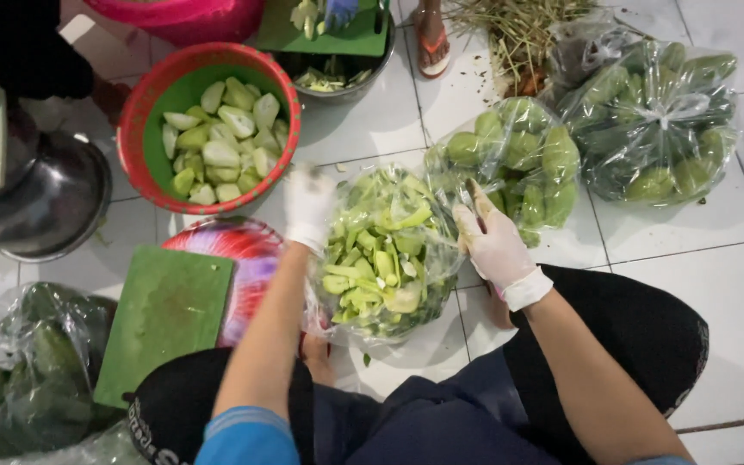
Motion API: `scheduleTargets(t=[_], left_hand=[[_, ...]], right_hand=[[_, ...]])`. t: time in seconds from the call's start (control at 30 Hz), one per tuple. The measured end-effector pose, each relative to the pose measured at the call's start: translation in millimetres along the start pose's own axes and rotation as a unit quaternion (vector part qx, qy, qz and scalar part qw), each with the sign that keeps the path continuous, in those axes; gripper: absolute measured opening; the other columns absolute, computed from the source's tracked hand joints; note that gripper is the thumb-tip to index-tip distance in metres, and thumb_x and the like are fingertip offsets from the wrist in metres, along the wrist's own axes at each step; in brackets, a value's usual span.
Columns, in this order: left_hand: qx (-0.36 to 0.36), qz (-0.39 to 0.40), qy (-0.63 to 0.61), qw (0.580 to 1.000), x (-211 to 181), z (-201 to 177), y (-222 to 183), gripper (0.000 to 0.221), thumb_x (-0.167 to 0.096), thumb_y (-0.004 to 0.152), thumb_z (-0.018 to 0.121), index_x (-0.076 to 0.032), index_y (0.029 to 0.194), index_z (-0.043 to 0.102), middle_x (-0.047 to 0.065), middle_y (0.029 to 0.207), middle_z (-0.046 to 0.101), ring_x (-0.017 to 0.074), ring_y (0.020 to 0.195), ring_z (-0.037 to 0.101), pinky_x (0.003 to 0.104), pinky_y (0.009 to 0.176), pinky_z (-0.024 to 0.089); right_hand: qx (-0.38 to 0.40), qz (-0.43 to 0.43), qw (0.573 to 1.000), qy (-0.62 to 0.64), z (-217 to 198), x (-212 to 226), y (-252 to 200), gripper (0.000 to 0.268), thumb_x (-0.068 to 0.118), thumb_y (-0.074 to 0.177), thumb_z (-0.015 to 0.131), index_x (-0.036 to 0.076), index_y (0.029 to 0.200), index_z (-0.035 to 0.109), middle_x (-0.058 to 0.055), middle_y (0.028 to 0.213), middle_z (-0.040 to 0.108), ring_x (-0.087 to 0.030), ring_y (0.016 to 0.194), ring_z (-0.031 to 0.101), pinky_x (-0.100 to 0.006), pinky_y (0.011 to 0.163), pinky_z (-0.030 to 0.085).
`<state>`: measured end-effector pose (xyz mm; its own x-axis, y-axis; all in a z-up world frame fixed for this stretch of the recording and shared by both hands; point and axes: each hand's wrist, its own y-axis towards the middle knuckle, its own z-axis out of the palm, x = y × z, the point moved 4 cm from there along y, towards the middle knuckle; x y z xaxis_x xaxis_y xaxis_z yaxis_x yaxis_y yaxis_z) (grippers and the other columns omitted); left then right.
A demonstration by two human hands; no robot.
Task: The person sits on the floor and uses a knife to cut green vegetables on a green cutting board. They place the cut pieces into a red bowl and also into a clear plastic bag. Other whole vegetables in plastic bags and a second person working nearby are visible.
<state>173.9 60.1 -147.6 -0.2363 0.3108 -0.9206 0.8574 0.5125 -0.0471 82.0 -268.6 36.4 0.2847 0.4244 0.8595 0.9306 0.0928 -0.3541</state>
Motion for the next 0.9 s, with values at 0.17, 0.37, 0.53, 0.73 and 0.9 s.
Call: scheduleTargets(t=[0.17,0.37,0.53,0.73,0.9], left_hand=[[0.274,0.240,0.318,0.875,10,138,-92,0.035,-0.033,0.079,0.069,-0.031,0.114,0.072,-0.004,0.112,0.074,0.0207,0.106,0.071,0.039,0.091,0.058],[0.328,0.122,0.494,0.796,107,227,-79,0.034,-0.023,0.079,0.060,-0.015,0.110,0.072,0.008,0.108,0.071,0.0295,0.102,0.071,0.047,0.082,0.060],[0.322,0.125,0.412,0.843,121,211,-68,0.049,-0.039,0.095,0.055,-0.018,0.140,0.058,0.010,0.136,0.063,0.0294,0.126,0.060,0.045,0.108,0.047],[0.257,0.075,0.193,0.944,40,117,-88,0.029,-0.034,0.092,0.066,-0.013,0.112,0.068,0.013,0.109,0.071,0.0346,0.109,0.066,0.048,0.094,0.054],[0.277,0.069,0.243,0.927,25,86,-98,0.015,-0.025,0.089,0.062,-0.011,0.095,0.064,0.012,0.096,0.068,0.0326,0.094,0.063,0.046,0.081,0.051]], right_hand=[[-0.041,0.057,0.996,-0.053,-8,15,-7,0.064,0.045,0.096,0.054,0.016,0.152,0.043,-0.010,0.070,0.072,-0.024,0.082,0.069,-0.043,0.088,0.053],[-0.035,0.087,0.993,-0.073,-19,7,-1,0.067,0.043,0.096,0.051,0.020,0.157,0.034,-0.008,0.065,0.069,-0.022,0.076,0.069,-0.042,0.086,0.055],[-0.067,0.056,0.995,-0.056,-31,31,-18,0.066,0.033,0.096,0.054,0.016,0.157,0.035,-0.020,0.075,0.071,-0.028,0.079,0.069,-0.046,0.082,0.053],[-0.098,-0.077,0.992,-0.005,-62,41,-33,0.061,0.019,0.099,0.049,0.005,0.156,0.034,-0.011,0.057,0.063,-0.020,0.052,0.058,-0.034,0.054,0.051],[-0.140,-0.077,0.982,0.104,-110,58,-55,0.056,0.018,0.104,0.044,0.005,0.157,0.032,-0.004,0.058,0.049,-0.013,0.046,0.042,-0.025,0.042,0.036]])
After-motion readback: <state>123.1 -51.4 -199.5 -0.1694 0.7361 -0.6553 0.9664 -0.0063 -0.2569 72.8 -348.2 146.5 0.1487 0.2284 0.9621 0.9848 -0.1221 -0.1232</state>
